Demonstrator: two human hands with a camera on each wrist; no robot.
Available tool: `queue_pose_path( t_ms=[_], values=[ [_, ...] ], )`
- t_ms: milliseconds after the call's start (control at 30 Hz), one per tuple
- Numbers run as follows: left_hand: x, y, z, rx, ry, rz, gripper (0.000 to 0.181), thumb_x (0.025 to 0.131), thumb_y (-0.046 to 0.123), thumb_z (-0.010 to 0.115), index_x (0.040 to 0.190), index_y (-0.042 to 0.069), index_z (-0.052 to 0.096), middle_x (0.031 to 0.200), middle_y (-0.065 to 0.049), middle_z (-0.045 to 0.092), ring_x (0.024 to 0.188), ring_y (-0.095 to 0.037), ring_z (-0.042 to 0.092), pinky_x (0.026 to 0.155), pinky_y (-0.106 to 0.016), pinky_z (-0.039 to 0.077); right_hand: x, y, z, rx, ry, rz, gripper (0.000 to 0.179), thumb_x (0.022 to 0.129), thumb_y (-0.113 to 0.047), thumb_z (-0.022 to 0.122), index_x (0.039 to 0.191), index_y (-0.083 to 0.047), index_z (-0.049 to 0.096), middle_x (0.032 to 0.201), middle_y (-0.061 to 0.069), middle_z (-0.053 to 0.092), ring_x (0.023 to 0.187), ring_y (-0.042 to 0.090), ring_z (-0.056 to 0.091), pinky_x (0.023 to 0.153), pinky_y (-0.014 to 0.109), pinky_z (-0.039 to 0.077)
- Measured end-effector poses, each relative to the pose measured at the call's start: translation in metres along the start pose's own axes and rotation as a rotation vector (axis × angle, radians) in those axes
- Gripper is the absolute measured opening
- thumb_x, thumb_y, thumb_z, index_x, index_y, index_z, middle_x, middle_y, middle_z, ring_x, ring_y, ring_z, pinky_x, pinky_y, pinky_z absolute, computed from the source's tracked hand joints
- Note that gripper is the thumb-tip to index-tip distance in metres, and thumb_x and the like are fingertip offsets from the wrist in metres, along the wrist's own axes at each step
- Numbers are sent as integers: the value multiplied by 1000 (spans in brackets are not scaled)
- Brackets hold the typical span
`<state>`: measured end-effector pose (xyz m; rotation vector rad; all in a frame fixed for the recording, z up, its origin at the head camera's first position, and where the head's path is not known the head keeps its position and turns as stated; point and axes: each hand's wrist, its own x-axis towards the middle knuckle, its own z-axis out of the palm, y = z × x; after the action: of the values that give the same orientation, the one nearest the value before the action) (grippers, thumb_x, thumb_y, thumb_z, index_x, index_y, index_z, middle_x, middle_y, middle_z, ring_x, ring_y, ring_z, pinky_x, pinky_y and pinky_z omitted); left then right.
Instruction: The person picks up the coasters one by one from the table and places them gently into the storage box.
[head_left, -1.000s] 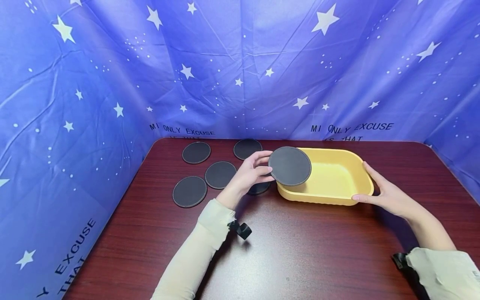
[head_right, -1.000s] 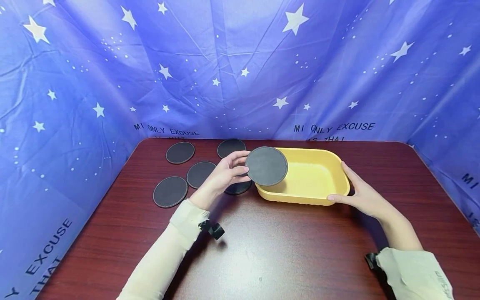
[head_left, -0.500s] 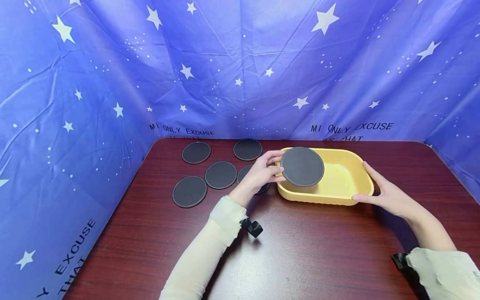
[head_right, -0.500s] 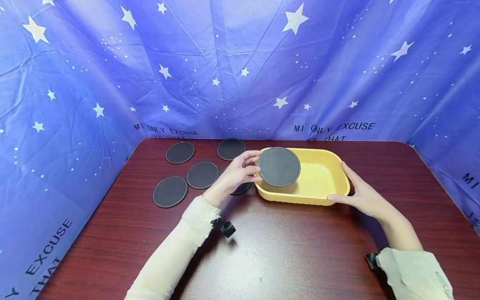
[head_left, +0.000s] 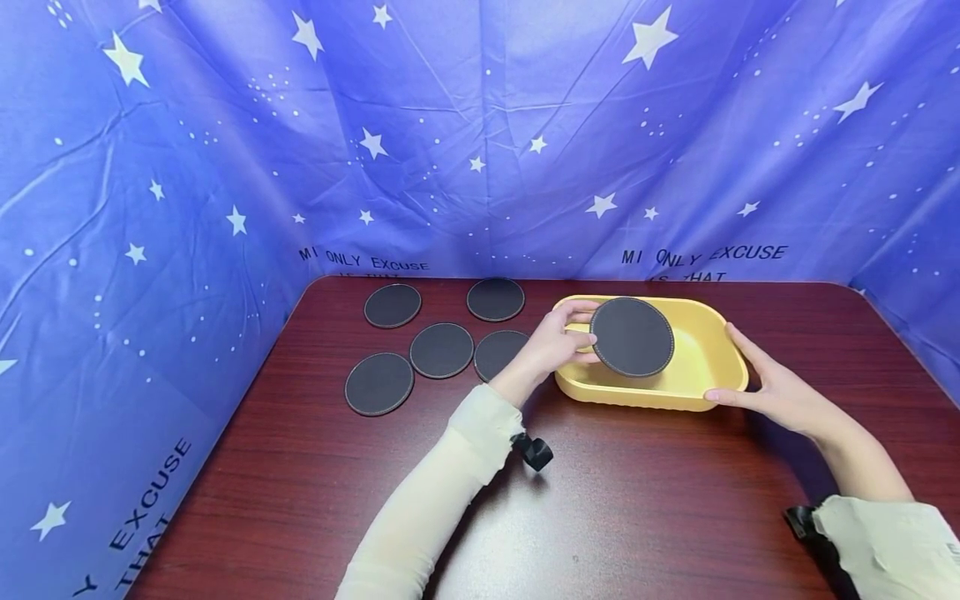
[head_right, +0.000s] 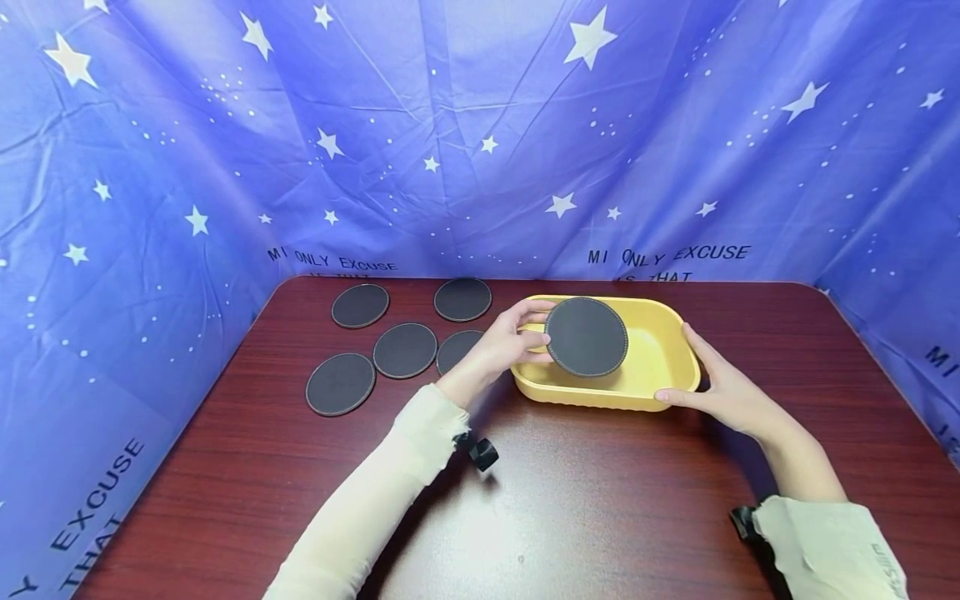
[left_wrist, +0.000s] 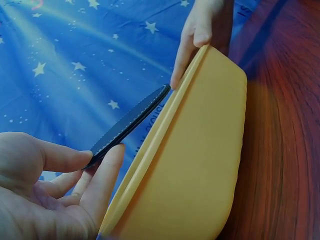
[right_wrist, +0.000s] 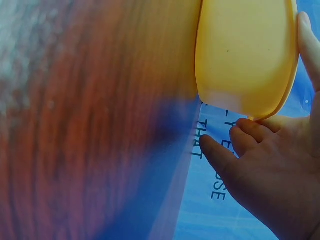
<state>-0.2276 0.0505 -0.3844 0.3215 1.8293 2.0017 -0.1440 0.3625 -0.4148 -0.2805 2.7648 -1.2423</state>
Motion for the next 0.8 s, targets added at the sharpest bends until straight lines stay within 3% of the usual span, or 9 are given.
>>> queue_pose_path(
  t_ms=[300, 633, 800],
  values=[
    [16, -4, 25, 63, -19, -19, 51, 91, -18, 52, 138, 1, 50, 132, -22, 57, 97, -37, 69, 79, -40, 63, 0, 0, 0, 14, 2, -5, 105, 90, -21, 73, 160, -18, -5, 168, 14, -4, 154, 16, -7, 124, 38, -6],
    [26, -14, 44, 85, 15, -72, 49, 89, -19, 54, 133, 1, 55, 124, -19, 59, 91, -37, 69, 79, -42, 63, 1, -2, 1, 2, -3, 11, 106, 89, -20, 73, 161, -20, -5, 168, 18, -3, 154, 28, -7, 123, 56, -5],
    [27, -20, 54, 109, 42, -98, 48, 87, -20, 56, 130, 1, 57, 120, -19, 62, 91, -38, 70, 79, -44, 63, 1, -1, 2, -5, 6, 6, 106, 88, -17, 74, 161, -20, -4, 167, 21, -1, 154, 28, -6, 123, 53, -5]
  ],
)
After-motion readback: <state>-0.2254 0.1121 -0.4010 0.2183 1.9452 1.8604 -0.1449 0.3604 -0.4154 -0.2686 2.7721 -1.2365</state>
